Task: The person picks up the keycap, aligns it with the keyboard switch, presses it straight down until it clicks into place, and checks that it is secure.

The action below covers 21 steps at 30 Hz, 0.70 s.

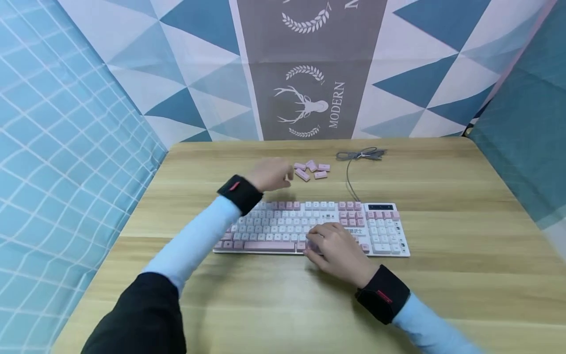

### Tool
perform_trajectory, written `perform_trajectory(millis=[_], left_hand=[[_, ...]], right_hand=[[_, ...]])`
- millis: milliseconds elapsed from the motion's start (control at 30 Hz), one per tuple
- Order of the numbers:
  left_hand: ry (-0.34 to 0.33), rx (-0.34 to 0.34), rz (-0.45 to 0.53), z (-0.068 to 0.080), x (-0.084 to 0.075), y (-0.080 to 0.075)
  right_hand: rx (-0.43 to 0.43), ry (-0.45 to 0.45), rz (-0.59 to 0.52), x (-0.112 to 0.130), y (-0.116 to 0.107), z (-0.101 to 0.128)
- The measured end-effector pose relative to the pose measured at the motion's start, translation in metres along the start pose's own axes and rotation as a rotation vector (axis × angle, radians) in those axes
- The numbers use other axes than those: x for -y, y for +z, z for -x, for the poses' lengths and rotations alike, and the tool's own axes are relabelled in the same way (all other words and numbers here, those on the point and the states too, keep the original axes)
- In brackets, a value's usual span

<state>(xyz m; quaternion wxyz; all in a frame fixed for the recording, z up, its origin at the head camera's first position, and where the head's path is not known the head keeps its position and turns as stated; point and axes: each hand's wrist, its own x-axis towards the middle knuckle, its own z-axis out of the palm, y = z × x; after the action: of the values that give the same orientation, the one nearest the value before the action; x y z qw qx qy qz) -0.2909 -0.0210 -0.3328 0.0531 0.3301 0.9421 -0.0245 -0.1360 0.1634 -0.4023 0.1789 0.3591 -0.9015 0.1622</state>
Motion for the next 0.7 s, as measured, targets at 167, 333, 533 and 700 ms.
perform_trajectory(millis=[167,333,533,700], left_hand=[[-0.019,-0.023,-0.175,-0.053,-0.006,0.038],[-0.065,-0.013,-0.270,-0.072,-0.014,0.050],[-0.065,-0.069,-0.327,-0.079,-0.016,0.051],[-0.036,-0.068,-0.314,-0.077,-0.014,0.053]], right_hand=[[0.019,0.011,0.010,0.001,0.006,0.008],[0.043,0.043,0.012,-0.001,0.001,0.010],[0.059,0.080,0.024,-0.005,-0.004,0.011],[0.011,0.108,0.058,-0.013,-0.009,0.021]])
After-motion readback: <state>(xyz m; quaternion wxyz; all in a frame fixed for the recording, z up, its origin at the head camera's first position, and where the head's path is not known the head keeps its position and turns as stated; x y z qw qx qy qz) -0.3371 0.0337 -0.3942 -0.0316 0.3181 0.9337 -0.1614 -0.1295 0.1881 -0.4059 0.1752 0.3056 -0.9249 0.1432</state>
